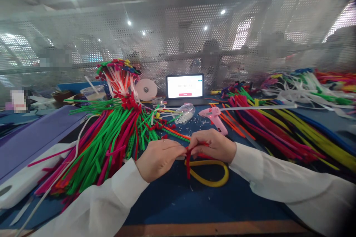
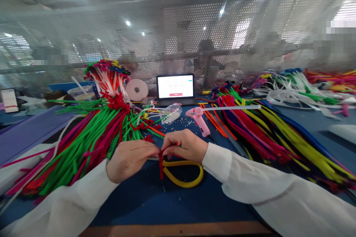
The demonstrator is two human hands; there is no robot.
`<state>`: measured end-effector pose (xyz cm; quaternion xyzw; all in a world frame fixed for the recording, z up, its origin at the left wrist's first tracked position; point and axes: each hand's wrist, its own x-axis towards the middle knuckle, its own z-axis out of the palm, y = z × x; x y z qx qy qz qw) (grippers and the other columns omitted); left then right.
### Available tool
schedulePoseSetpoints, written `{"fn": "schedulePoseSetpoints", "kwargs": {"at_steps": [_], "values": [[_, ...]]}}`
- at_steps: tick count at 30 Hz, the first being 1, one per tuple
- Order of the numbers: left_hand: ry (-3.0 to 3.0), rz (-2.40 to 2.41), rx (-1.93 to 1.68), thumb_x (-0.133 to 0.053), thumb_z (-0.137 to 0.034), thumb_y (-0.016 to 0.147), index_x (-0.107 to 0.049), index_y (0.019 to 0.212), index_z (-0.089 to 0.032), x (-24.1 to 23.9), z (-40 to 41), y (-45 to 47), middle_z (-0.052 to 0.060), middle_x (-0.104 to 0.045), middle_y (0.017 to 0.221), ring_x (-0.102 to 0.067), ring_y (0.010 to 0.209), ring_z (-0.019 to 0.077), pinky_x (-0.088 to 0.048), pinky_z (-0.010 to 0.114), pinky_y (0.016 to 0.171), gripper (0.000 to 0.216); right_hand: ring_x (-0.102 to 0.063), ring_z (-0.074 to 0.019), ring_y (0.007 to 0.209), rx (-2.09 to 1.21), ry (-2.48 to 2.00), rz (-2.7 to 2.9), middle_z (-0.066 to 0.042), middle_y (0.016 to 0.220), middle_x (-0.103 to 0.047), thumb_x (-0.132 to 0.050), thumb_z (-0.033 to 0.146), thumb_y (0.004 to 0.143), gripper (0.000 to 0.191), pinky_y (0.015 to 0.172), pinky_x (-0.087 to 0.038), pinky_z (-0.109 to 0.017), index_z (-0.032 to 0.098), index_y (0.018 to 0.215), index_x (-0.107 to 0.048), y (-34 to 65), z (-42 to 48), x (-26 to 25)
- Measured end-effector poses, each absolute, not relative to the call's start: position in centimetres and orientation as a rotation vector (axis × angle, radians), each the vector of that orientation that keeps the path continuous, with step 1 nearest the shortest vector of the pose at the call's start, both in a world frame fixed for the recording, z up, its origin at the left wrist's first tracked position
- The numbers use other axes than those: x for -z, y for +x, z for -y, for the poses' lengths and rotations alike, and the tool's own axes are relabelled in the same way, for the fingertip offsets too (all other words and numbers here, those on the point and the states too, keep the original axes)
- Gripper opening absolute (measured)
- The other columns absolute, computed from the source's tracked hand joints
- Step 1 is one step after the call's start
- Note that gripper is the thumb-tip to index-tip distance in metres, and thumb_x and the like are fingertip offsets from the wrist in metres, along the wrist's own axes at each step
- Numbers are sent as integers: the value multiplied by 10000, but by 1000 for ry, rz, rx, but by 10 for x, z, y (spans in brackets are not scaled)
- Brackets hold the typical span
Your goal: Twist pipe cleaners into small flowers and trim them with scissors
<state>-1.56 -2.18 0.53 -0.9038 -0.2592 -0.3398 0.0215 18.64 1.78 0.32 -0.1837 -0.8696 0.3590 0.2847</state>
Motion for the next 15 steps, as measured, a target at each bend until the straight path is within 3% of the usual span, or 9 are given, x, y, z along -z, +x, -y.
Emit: {"fn": "schedulePoseSetpoints", "kwargs": {"at_steps": [8, 15], "values": [[-3148, 1762, 1857, -550, -310, 717, -597, 813, -135, -7, 25, 1, 38, -631, 712, -580, 636, 127, -456, 211, 578, 205, -564, -97, 601, -784, -605, 2118, -13, 670, -585, -544, 247, 745, 109, 565, -450, -205, 142, 771, -557, 186, -16, -5], [-3162, 1897, 2406, -513, -320, 748, -568, 710, -100, 1, 32, 13, 40, -600, 647, -553, 571, 98, -452, 225, 577, 229, -522, -92, 588, -895, -577, 2081, -3, 634, -559, -594, 253, 700, 124, 548, -431, -209, 138, 705, -549, 184, -19, 1]]}}
